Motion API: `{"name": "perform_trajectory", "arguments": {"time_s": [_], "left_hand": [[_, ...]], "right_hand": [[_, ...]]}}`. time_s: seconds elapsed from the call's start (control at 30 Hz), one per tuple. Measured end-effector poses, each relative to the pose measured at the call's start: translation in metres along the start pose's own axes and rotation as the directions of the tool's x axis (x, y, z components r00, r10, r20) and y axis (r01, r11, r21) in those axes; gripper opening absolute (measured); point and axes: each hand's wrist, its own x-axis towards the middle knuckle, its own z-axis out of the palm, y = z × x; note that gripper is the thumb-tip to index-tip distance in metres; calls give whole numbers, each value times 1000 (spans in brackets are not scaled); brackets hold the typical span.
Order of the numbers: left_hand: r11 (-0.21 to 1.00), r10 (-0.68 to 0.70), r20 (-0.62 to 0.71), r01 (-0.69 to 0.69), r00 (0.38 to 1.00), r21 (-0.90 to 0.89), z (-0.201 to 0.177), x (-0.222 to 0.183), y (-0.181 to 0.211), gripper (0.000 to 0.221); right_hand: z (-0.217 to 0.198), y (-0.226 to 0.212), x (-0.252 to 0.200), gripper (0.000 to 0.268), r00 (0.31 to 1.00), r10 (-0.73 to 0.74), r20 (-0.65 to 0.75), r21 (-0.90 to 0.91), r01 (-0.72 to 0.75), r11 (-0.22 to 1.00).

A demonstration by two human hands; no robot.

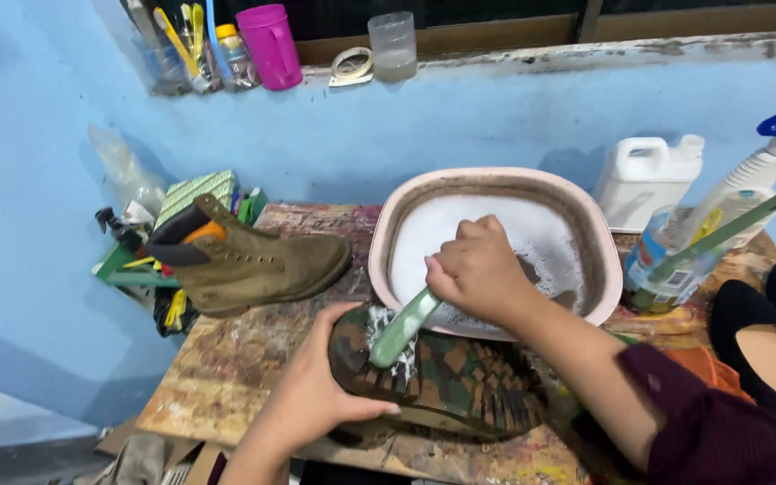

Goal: Cleaning the sole of a camouflage boot using a brush, cloth, and soapy water at a workbench.

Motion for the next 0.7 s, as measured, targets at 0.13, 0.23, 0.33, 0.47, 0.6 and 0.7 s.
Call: {"name": "perform_trajectory", "arguments": {"time_s": [0.13,0.23,0.33,0.47,0.6,0.7], "left_hand": [[993,-108,56,110,993,-36,0,-3,-3,120],[997,-65,43,67,997,-49,-1,5,-9,120],[997,-72,71,75,995,-35,1,-2,-14,122],[996,-83,82,85,993,-18,-5,0,0,120],[999,37,36,-36,999,-26,-3,4,-14,118],[999,38,37,-38,999,-6,1,2,-16,122]], "right_hand": [[13,8,-8,49,978,-100,-183,70,115,991],[9,-3,-12,46,945,-147,-293,44,167,985],[21,-1,-18,43,931,-209,-301,85,244,966],[14,27,5,50,966,-82,-247,-77,64,995],[4,-17,-1,43,878,-353,-325,93,401,912],[-11,-13,6,55,997,21,73,158,-32,987]]}}
